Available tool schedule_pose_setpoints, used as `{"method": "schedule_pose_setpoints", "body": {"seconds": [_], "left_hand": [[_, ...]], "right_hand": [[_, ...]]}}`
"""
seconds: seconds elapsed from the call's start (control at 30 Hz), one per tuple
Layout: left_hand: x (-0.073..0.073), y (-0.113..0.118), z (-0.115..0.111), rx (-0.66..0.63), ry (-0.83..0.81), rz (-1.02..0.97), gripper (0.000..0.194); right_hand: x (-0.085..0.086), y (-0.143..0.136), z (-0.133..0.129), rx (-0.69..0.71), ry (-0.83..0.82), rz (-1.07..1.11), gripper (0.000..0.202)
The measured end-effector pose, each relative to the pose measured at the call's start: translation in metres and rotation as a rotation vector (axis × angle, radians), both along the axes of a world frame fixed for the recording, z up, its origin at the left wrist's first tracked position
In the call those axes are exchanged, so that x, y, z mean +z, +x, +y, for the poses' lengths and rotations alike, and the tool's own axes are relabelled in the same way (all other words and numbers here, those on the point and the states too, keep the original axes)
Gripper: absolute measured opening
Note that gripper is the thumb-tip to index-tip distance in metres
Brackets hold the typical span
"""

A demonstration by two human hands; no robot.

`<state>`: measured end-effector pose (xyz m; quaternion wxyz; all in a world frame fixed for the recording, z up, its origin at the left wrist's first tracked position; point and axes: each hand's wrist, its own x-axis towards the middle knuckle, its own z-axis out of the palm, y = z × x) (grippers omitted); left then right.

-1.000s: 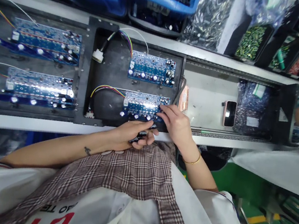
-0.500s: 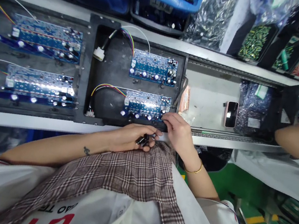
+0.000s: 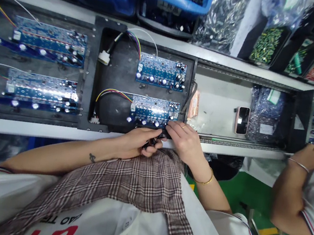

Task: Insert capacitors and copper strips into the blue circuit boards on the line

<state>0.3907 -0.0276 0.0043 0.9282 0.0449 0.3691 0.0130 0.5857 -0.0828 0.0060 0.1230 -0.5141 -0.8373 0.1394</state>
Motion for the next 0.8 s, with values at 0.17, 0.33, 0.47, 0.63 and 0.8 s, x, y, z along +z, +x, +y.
{"method": "schedule_pose_setpoints", "body": {"seconds": [0.17, 0.33, 0.47, 0.63, 0.8], "left_hand": [[0.005, 0.008, 0.000, 0.030, 0.019, 0.005, 0.030], [0.011, 0.012, 0.001, 0.005, 0.052, 0.021, 0.018], [0.010, 0.007, 0.003, -0.072, 0.068, -0.004, 0.024], [0.004, 0.003, 0.003, -0.026, 0.090, -0.035, 0.023], [0.004, 0.001, 0.002, -0.015, 0.101, -0.050, 0.019]], "right_hand": [[0.026, -0.012, -0.009, -0.214, -0.009, 0.172, 0.032], [0.011, -0.005, 0.001, -0.398, 0.039, 0.083, 0.018], [-0.009, 0.004, 0.010, -0.383, 0.016, 0.016, 0.019], [-0.008, 0.004, 0.010, -0.375, 0.009, -0.006, 0.021], [-0.009, 0.004, 0.010, -0.368, 0.014, 0.013, 0.023]]}}
